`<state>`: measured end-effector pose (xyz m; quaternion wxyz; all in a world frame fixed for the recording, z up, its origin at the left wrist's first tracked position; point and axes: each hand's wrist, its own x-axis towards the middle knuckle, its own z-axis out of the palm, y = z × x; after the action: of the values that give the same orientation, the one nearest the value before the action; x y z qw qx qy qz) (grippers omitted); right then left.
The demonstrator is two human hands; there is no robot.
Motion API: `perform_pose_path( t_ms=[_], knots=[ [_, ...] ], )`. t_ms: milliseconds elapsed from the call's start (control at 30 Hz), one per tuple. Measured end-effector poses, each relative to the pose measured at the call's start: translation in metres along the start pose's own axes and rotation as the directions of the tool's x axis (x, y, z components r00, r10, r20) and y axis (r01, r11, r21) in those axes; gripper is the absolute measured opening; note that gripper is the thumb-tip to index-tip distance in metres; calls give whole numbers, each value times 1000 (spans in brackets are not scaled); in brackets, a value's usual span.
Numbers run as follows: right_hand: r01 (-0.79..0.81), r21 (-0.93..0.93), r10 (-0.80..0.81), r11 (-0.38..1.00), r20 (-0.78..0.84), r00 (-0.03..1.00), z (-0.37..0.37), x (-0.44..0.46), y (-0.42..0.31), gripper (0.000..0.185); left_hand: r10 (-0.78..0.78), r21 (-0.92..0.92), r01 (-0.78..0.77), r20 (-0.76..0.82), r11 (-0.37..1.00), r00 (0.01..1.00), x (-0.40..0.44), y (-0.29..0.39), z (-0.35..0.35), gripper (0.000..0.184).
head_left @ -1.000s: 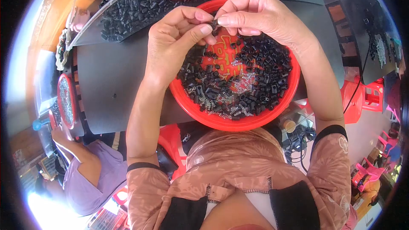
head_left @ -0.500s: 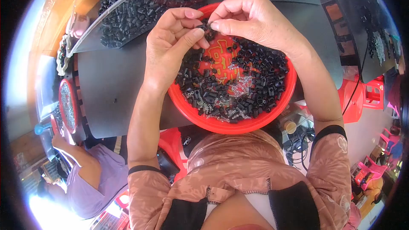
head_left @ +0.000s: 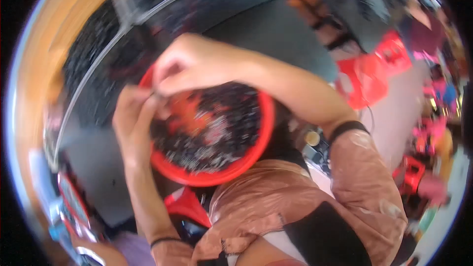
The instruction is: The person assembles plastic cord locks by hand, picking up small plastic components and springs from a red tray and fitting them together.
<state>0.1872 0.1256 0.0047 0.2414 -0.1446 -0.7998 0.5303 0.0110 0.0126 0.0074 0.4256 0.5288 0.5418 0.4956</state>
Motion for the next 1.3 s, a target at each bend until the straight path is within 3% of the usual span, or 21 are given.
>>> perform_pose_path(
  t_ms=[200, 300, 533, 667, 867, 1000, 1300],
  knots=[
    [-136, 148, 135, 980, 12, 991, 3, -7, -11, 18, 94, 0, -94, -42, 996, 995, -6, -4, 8, 5],
    [-112, 123, 117, 986, -39, 992, 7, -8, -10, 19, 119, 71, -115, -55, 991, 991, -6, -6, 11, 6],
    [-93, 79, 89, 992, 59, 994, 3, -5, -1, 19, 144, 183, -143, 9, 973, 990, -7, -10, 12, 8],
    [-109, 121, 104, 987, 42, 994, 3, -4, -3, 18, 133, 78, -131, -21, 988, 991, -5, -10, 9, 6],
    [-109, 350, 69, 930, 126, 990, -4, -5, -2, 17, 99, -75, -98, 1, 992, 995, -9, -5, 7, 5],
    [-176, 380, 119, 908, 169, 978, 1, -4, 0, 17, 104, 36, -104, -5, 994, 995, -12, -6, 8, 6],
    [-150, 397, 77, 905, 193, 978, -3, -7, -9, 25, 111, -68, -109, 30, 992, 993, -10, 2, 12, 10]
  ],
)
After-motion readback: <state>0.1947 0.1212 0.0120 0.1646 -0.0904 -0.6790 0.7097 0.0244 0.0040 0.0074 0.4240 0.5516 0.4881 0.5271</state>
